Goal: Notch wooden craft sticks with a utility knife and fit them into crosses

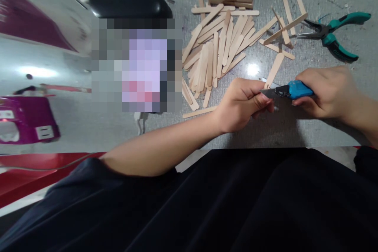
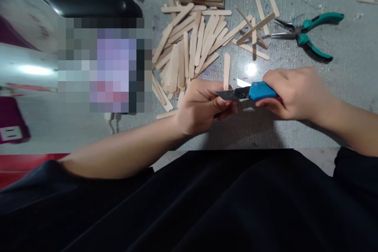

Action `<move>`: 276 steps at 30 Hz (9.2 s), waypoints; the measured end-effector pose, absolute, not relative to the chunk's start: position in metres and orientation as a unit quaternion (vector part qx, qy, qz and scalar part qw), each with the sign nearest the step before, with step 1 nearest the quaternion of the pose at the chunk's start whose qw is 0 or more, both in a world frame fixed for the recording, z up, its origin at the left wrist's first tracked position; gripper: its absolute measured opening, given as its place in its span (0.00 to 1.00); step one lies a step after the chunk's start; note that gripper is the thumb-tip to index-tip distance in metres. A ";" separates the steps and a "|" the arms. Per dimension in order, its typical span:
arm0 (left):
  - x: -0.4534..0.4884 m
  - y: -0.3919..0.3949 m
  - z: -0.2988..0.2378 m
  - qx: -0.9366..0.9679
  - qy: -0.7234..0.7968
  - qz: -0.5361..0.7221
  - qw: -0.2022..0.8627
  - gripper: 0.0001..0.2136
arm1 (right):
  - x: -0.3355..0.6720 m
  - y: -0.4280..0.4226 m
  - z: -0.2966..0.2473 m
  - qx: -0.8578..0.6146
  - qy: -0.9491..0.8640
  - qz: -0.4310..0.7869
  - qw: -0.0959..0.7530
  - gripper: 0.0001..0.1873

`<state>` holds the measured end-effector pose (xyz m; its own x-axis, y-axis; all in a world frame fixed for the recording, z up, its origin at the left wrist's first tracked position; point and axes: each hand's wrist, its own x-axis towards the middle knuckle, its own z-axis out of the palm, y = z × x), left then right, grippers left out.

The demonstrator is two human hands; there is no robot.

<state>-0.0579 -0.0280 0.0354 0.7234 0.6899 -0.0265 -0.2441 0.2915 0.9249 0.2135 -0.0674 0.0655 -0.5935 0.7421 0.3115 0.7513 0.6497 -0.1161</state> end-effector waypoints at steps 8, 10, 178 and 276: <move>-0.059 -0.028 0.035 0.530 0.214 0.312 0.759 0.25 | 0.216 -0.071 0.076 -0.478 -0.875 0.044 0.060 0.44; -0.060 -0.028 0.034 0.532 0.213 0.316 0.756 0.25 | 0.217 -0.070 0.077 -0.482 -0.871 0.078 0.048 0.46; -0.063 -0.026 0.046 0.659 0.338 0.340 0.579 0.25 | 0.224 -0.059 0.065 -0.501 -0.847 0.145 0.101 0.41; -0.057 -0.019 0.046 0.578 0.305 0.246 0.716 0.36 | 0.210 -0.073 0.074 -0.552 -0.831 0.070 -0.017 0.54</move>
<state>-0.0571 -0.0190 0.0465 0.6931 0.7047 -0.1516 -0.0008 0.2111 0.9775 0.2097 -0.0732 0.0744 -0.3911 0.9143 -0.1059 0.9191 0.3819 -0.0971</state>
